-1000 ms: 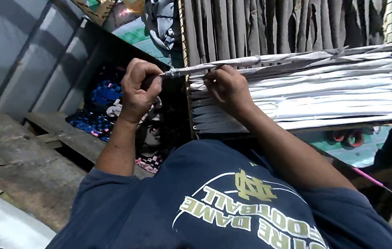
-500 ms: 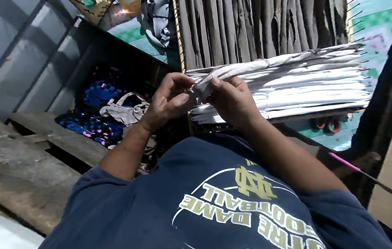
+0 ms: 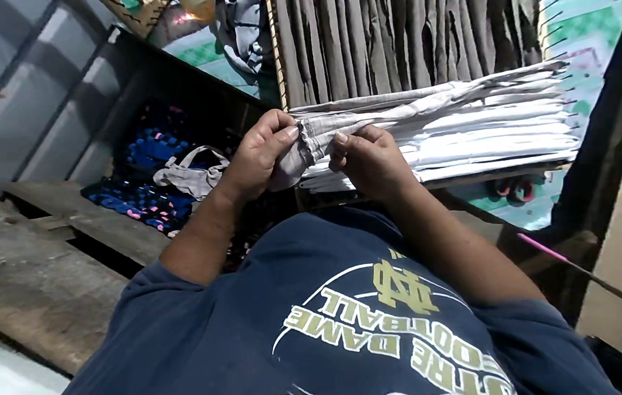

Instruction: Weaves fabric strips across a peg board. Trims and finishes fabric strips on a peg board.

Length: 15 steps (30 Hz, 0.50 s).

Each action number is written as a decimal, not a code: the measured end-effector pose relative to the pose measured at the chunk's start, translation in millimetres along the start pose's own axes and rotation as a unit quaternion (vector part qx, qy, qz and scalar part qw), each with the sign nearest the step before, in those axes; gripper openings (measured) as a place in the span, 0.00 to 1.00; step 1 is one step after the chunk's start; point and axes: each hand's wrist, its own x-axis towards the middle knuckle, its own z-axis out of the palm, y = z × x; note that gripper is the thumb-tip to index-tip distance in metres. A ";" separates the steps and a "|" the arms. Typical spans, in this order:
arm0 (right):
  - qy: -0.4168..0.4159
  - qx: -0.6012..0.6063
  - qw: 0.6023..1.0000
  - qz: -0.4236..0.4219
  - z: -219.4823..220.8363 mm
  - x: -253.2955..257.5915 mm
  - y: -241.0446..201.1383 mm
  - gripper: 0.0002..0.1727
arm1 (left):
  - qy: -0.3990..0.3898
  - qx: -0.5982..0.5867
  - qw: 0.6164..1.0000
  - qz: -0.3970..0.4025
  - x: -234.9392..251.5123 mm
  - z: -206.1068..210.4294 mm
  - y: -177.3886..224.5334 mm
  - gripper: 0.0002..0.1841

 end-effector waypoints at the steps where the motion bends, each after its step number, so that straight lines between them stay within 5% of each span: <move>1: 0.008 -0.003 1.000 0.005 -1.2 -2.1 -0.6 0.05 | 0.003 -0.007 1.000 -0.008 0.0 0.8 1.6 0.07; 9: 0.008 0.022 1.000 -0.001 1.0 -5.1 -3.8 0.07 | -0.015 -0.060 0.994 -0.088 -1.9 4.3 5.2 0.14; 15: 0.017 0.004 1.000 0.001 -0.5 -9.7 -7.3 0.04 | -0.050 -0.089 0.991 -0.092 -0.8 6.0 1.5 0.06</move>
